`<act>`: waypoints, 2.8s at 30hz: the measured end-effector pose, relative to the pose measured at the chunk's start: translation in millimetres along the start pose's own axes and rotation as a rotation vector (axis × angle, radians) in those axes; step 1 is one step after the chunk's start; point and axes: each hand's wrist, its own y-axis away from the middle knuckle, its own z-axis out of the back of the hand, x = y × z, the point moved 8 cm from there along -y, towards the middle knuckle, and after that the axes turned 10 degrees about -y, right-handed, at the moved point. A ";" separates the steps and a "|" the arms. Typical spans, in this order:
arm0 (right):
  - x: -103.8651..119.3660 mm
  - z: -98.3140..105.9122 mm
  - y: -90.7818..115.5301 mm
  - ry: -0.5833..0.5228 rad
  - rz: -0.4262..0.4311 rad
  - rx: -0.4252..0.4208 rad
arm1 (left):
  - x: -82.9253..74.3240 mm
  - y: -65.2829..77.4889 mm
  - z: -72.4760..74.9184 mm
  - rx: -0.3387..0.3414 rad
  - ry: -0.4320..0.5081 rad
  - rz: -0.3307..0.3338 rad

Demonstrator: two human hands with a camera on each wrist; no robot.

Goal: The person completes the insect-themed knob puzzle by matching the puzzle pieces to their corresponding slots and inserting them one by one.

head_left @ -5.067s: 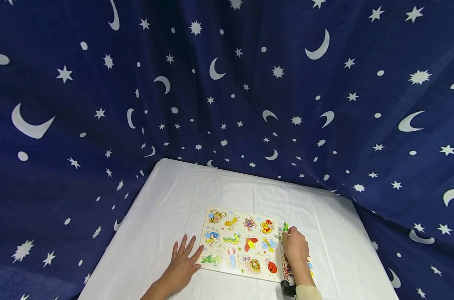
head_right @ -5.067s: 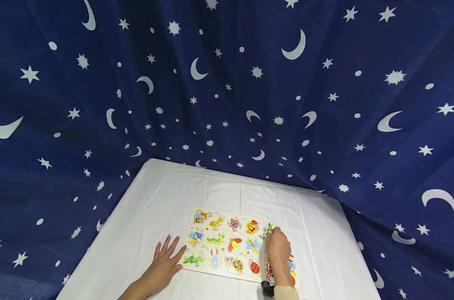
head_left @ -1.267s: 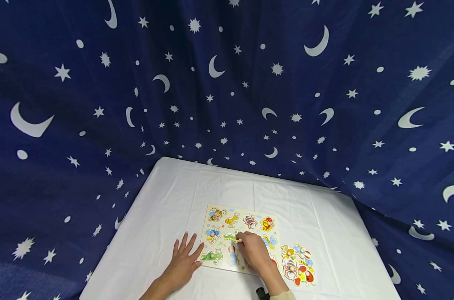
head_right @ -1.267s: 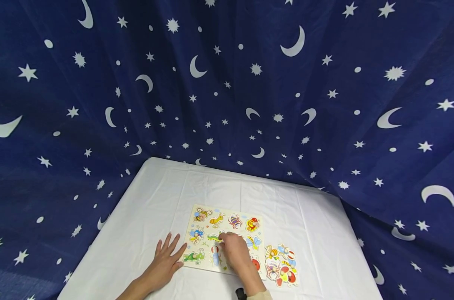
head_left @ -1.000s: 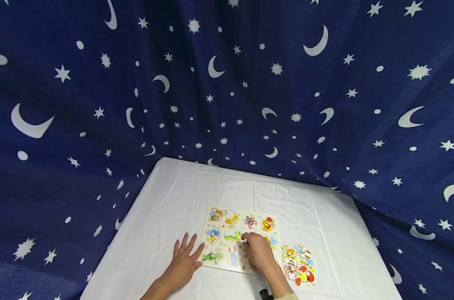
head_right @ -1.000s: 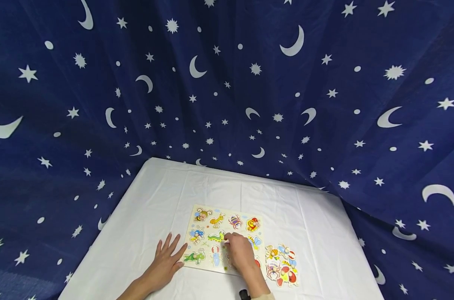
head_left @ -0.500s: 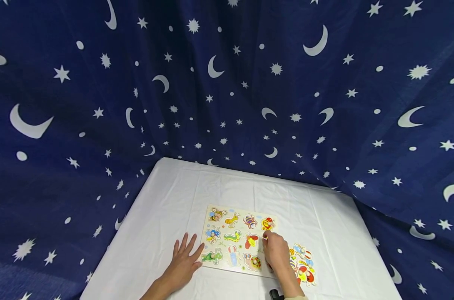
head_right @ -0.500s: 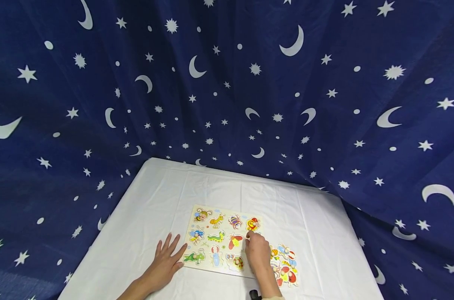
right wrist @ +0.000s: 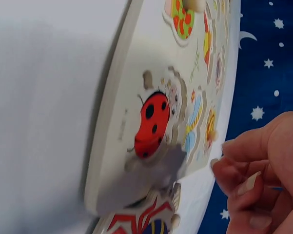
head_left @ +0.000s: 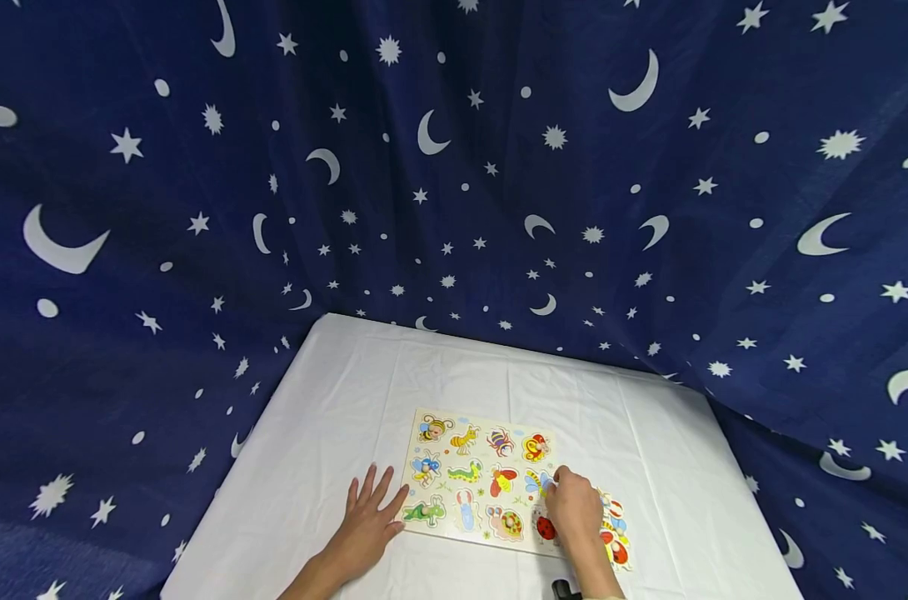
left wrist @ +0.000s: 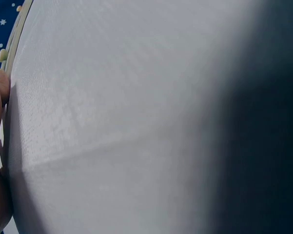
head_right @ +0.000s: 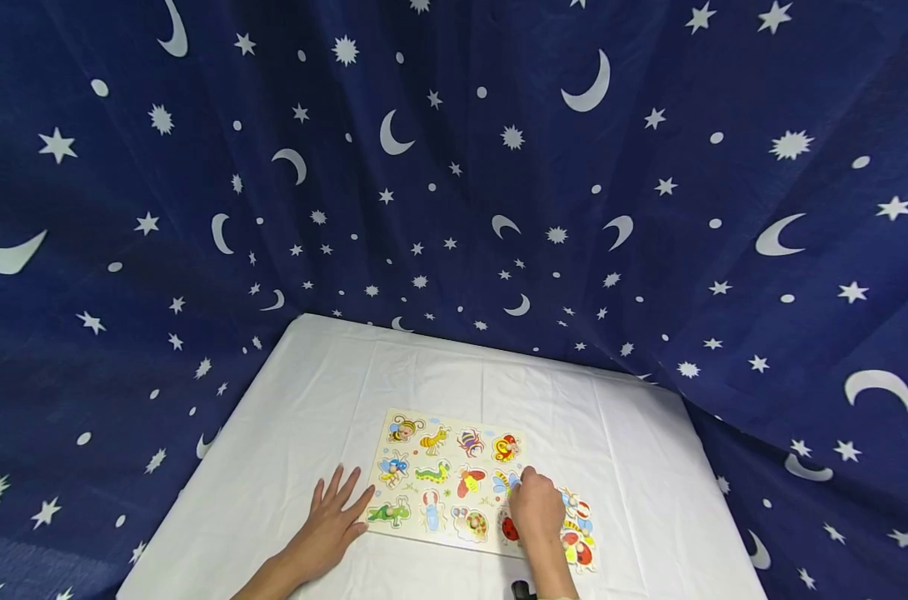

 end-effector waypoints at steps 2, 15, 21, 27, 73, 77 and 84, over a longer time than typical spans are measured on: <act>-7.6 1.9 0.0 0.010 -0.037 0.004 | 0.2 -0.1 -0.9 0.003 -0.003 -0.001; -40.1 4.2 1.9 0.116 -0.226 0.198 | 0.4 -0.8 -1.6 -0.005 -0.003 -0.003; -49.8 -1.0 8.6 0.143 -0.328 0.321 | 1.7 -0.8 -7.1 0.048 0.012 0.014; -52.4 -0.9 10.2 0.148 -0.337 0.334 | 2.2 -0.2 -8.1 0.052 0.011 0.015; 27.5 -12.5 -7.5 -0.167 0.088 0.008 | 3.1 -2.0 -8.1 0.063 0.001 0.012; 43.0 -13.6 -6.0 -0.207 0.161 -0.027 | 2.6 -1.6 -8.0 0.053 0.013 0.009; 58.8 -21.9 -5.6 -0.273 0.208 -0.024 | 3.0 -2.2 -9.6 0.045 0.006 0.002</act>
